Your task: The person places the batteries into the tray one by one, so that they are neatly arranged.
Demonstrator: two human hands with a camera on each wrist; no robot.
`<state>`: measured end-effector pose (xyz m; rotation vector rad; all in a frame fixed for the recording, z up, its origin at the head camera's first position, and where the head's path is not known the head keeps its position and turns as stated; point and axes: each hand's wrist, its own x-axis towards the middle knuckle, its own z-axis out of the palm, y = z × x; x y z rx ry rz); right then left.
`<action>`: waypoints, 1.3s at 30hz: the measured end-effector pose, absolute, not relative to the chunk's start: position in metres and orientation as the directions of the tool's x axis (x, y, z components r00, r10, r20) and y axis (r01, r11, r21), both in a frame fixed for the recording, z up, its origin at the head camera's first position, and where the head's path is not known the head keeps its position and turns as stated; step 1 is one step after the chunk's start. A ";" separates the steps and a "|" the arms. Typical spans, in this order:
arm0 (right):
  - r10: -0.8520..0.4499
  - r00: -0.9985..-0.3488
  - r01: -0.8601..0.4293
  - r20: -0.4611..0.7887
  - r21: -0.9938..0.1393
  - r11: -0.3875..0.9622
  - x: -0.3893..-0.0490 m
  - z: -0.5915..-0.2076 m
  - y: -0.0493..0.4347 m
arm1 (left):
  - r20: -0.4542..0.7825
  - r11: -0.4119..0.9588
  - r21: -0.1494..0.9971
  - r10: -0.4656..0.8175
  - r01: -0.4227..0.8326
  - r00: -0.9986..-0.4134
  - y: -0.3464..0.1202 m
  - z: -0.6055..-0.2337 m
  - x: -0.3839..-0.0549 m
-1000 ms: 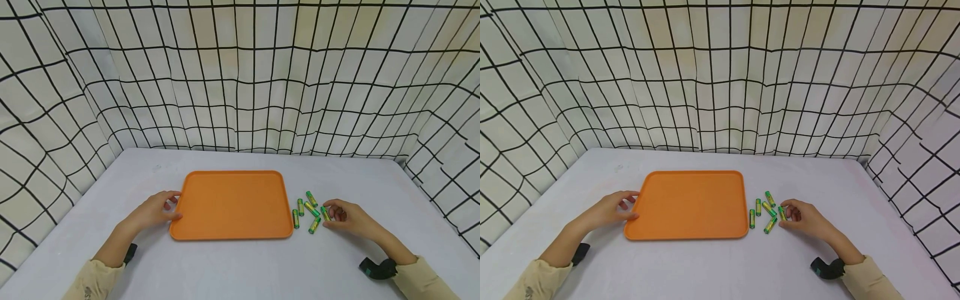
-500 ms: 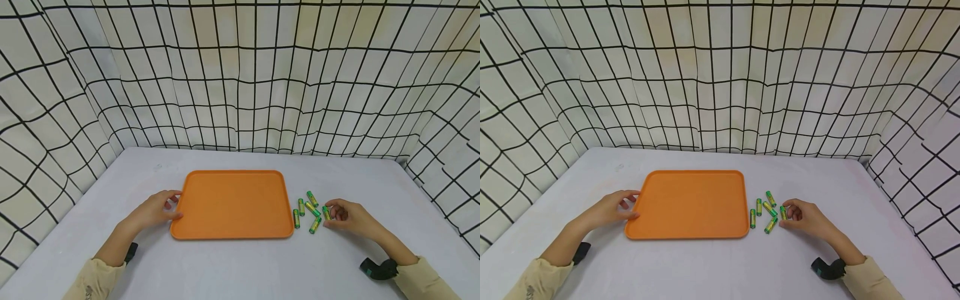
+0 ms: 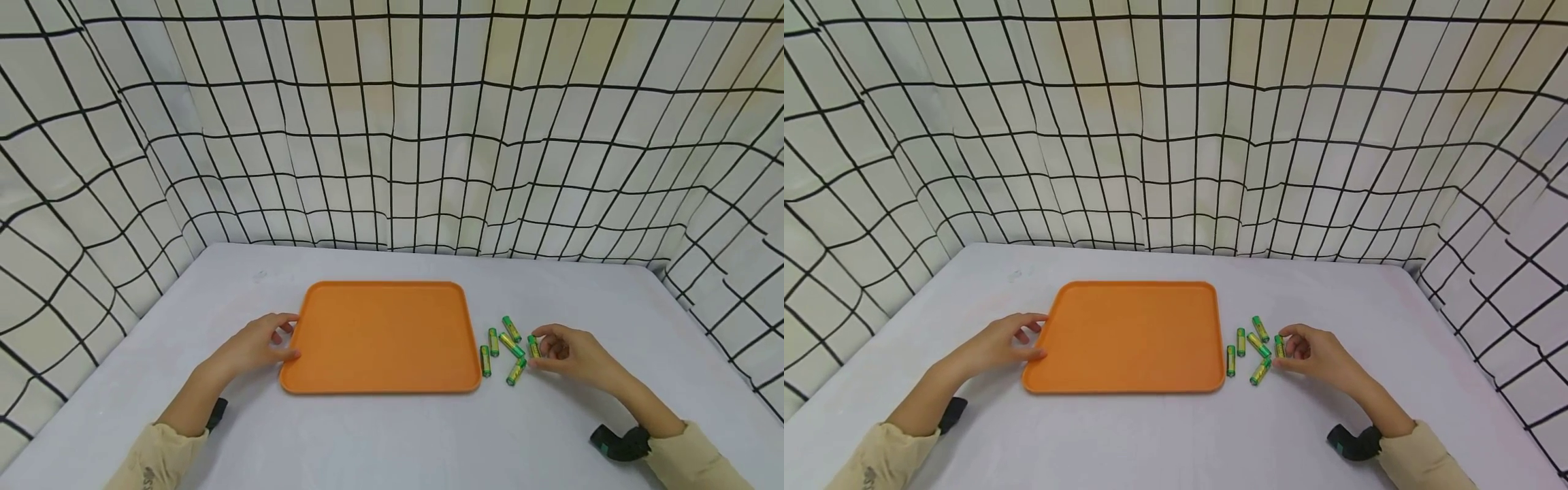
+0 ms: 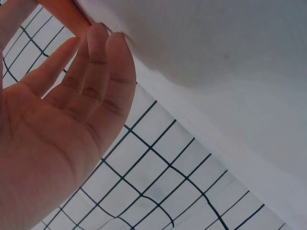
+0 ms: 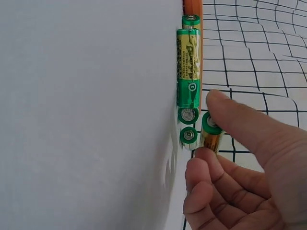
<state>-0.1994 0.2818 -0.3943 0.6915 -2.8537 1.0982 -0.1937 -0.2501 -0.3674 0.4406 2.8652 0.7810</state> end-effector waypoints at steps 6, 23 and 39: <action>-0.413 -0.896 -0.416 0.164 -0.638 0.648 -0.199 -0.392 0.278 | -0.050 0.821 0.515 0.317 0.247 -0.947 -0.249 -0.369 -0.193; -0.456 -0.874 -0.449 0.166 -0.633 0.630 -0.204 -0.372 0.264 | -0.053 0.824 0.508 0.322 0.252 -0.945 -0.250 -0.368 -0.194; -0.518 -0.836 -0.507 0.182 -0.620 0.599 -0.217 -0.364 0.234 | -0.054 0.830 0.502 0.310 0.243 -0.949 -0.248 -0.367 -0.192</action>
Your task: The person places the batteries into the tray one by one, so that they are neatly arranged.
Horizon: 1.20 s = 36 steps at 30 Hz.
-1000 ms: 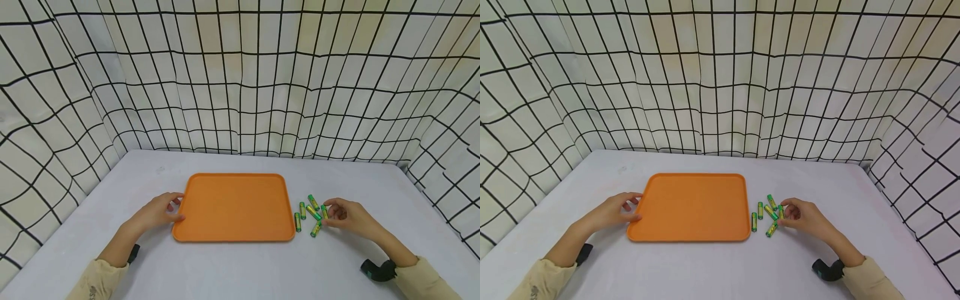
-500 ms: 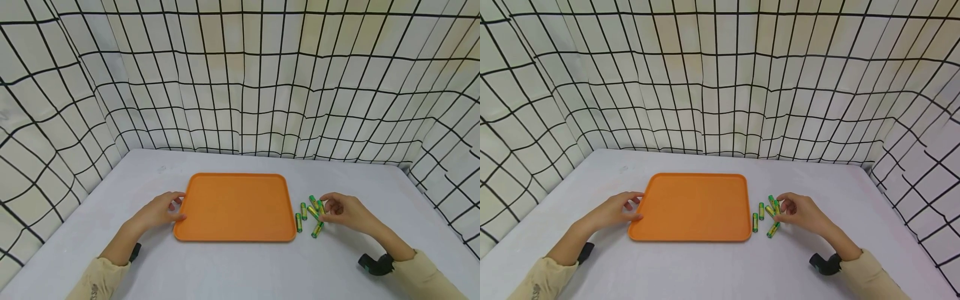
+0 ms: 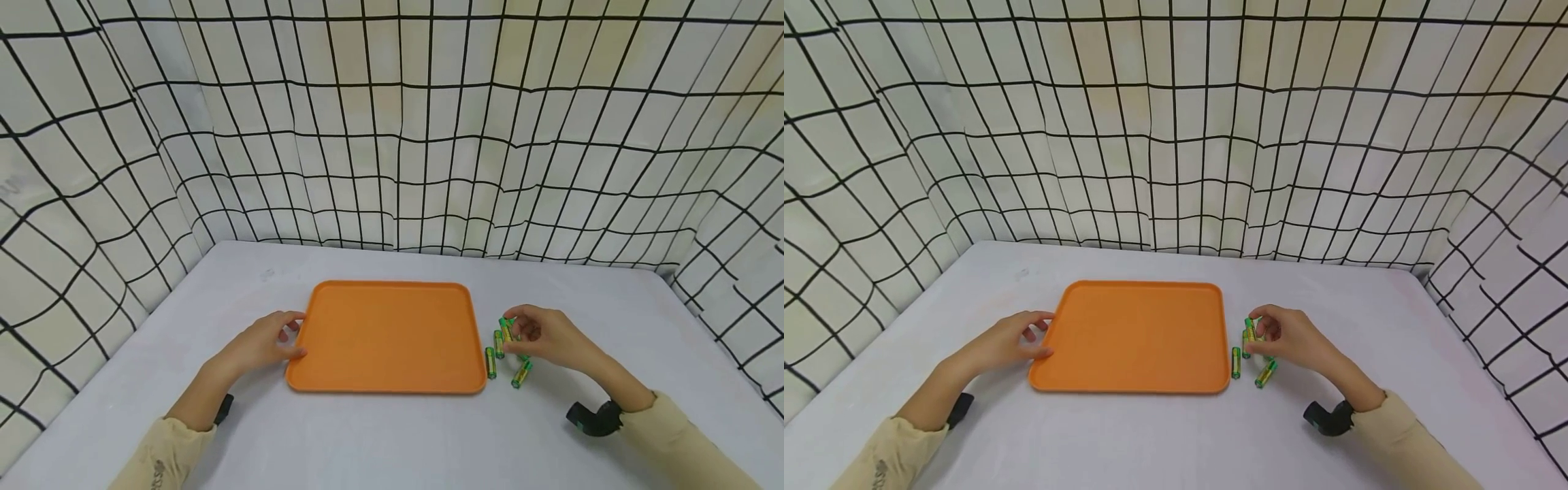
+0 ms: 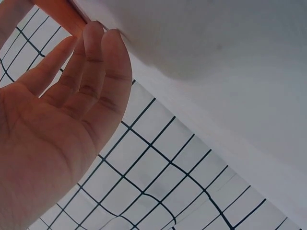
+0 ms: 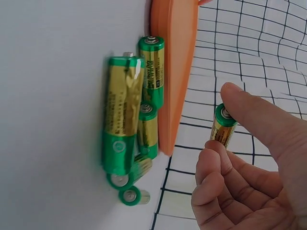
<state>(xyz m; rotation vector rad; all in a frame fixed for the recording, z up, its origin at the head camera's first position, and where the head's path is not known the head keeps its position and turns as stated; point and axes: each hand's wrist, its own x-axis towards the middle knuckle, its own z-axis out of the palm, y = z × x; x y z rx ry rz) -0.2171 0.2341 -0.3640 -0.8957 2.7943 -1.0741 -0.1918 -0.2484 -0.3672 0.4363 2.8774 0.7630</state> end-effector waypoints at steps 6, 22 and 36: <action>-0.538 -0.822 -0.525 0.185 -0.611 0.592 -0.223 -0.360 0.224 | -0.056 0.828 0.510 0.303 0.234 -0.951 -0.248 -0.367 -0.191; -0.562 -0.814 -0.501 0.143 -0.661 0.558 -0.235 -0.360 0.196 | -0.058 0.824 0.508 0.321 0.249 -0.945 -0.250 -0.367 -0.192; -0.585 -0.800 -0.505 0.131 -0.674 0.540 -0.247 -0.358 0.158 | -0.047 0.817 0.517 0.325 0.255 -0.945 -0.252 -0.367 -0.192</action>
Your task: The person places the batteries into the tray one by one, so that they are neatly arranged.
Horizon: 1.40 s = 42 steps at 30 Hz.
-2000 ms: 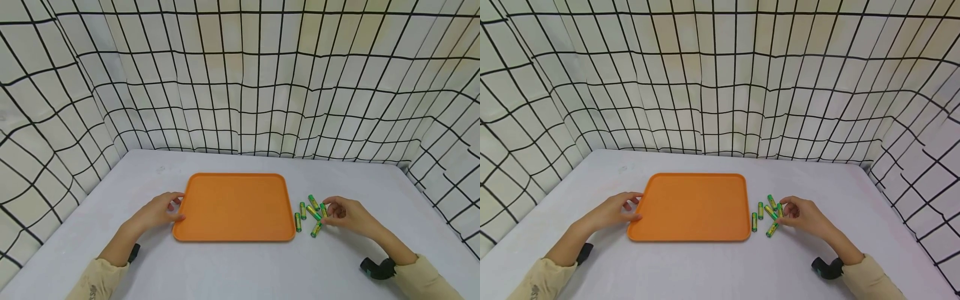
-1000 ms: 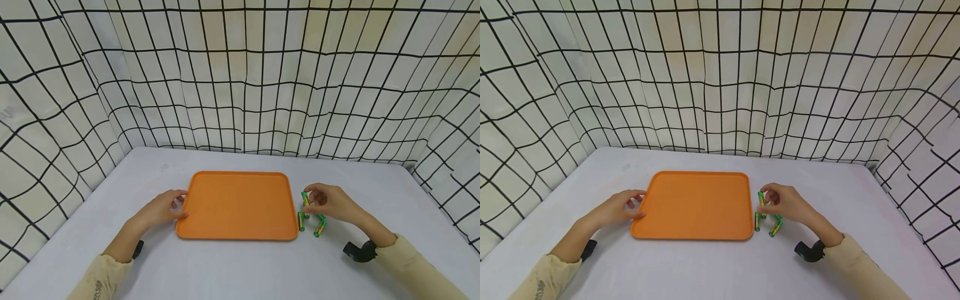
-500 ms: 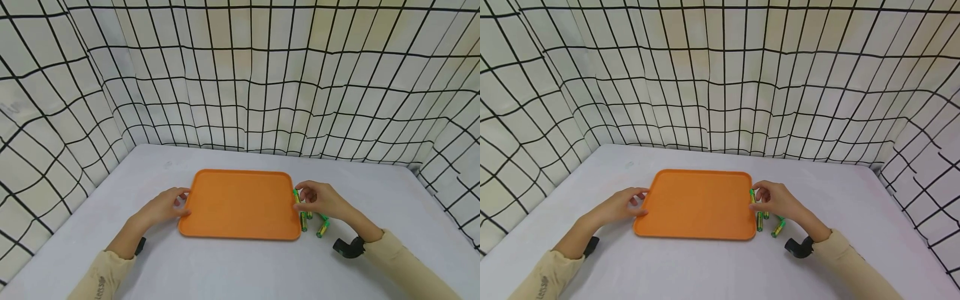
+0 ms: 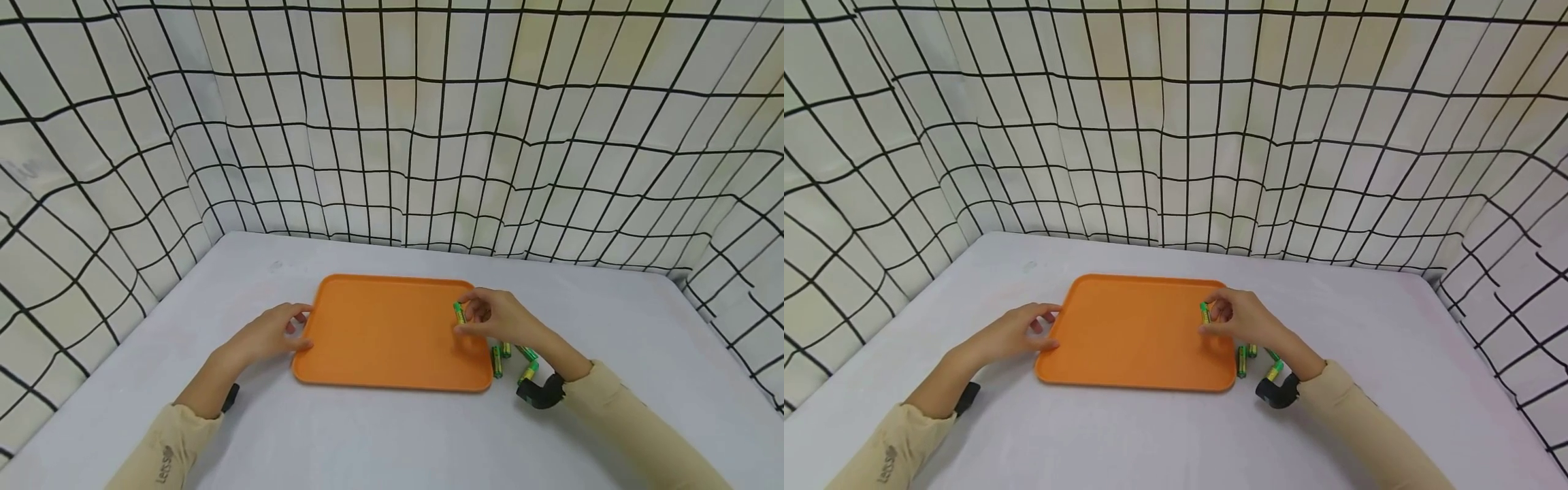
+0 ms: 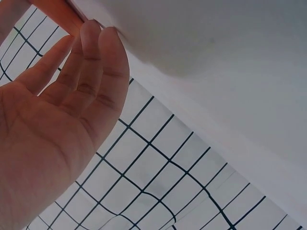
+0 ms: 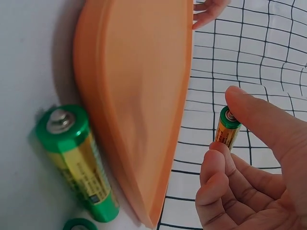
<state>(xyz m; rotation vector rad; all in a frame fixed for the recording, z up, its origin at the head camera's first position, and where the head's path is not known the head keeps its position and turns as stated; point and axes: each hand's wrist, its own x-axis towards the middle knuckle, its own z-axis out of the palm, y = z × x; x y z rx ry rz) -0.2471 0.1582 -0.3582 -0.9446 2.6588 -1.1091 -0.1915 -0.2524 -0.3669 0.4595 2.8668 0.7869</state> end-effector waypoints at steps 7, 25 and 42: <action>-0.584 -0.803 -0.497 0.121 -0.677 0.543 -0.252 -0.355 0.148 | -0.046 0.823 0.505 0.326 0.259 -0.944 -0.252 -0.366 -0.192; -0.594 -0.797 -0.500 0.106 -0.667 0.552 -0.271 -0.357 0.119 | -0.038 0.832 0.488 0.322 0.264 -0.946 -0.253 -0.366 -0.192; -0.630 -0.767 -0.532 0.124 -0.670 0.517 -0.280 -0.356 0.088 | -0.045 0.826 0.503 0.320 0.255 -0.946 -0.253 -0.368 -0.192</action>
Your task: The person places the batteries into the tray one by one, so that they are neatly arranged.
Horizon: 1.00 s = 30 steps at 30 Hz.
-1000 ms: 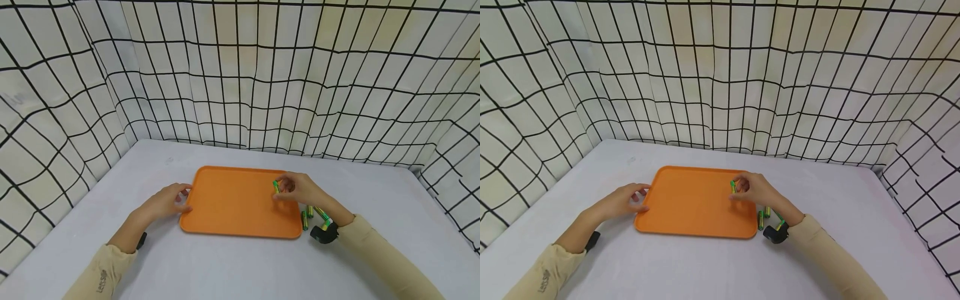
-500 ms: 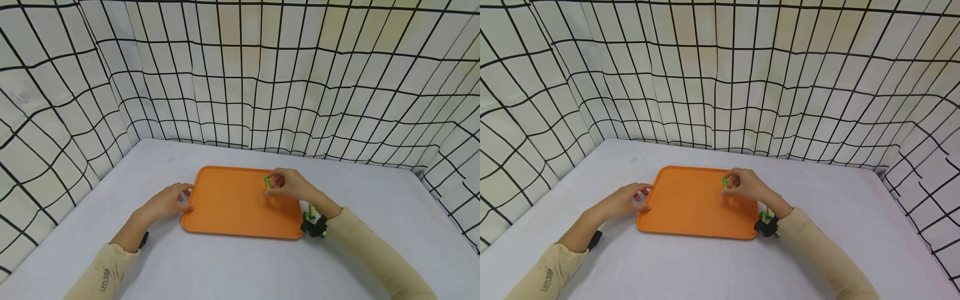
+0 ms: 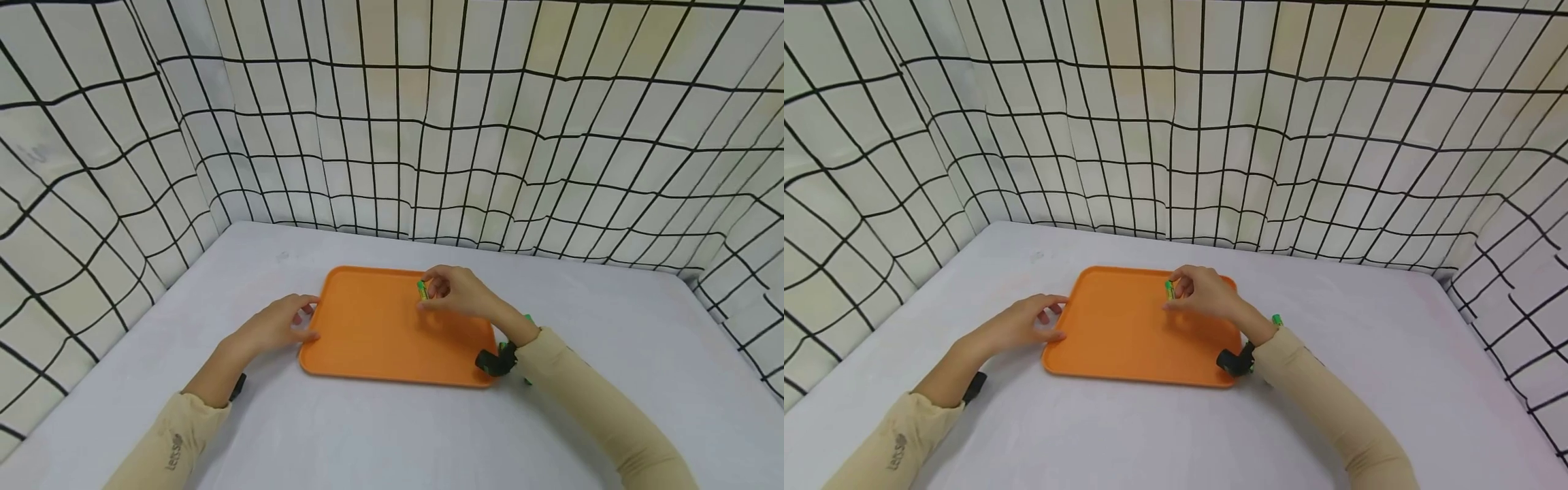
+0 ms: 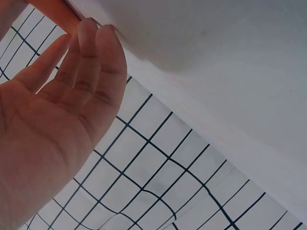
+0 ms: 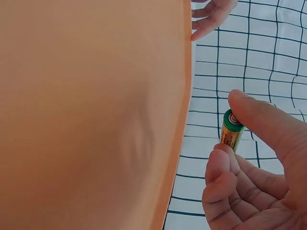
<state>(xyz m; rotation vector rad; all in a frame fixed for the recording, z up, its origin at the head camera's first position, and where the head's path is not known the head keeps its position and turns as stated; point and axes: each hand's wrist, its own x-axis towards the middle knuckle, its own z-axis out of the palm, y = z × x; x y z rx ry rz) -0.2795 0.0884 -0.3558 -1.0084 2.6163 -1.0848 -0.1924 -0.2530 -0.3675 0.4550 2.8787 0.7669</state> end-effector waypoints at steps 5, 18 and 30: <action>-0.628 -0.771 -0.517 0.108 -0.682 0.517 -0.286 -0.356 0.079 | -0.062 0.822 0.519 0.309 0.234 -0.949 -0.253 -0.370 -0.194; -0.625 -0.778 -0.468 0.073 -0.731 0.497 -0.293 -0.360 0.053 | -0.075 0.835 0.509 0.285 0.209 -0.956 -0.251 -0.368 -0.192; -0.635 -0.771 -0.449 0.052 -0.751 0.483 -0.300 -0.366 0.027 | -0.073 0.843 0.495 0.281 0.210 -0.957 -0.253 -0.368 -0.189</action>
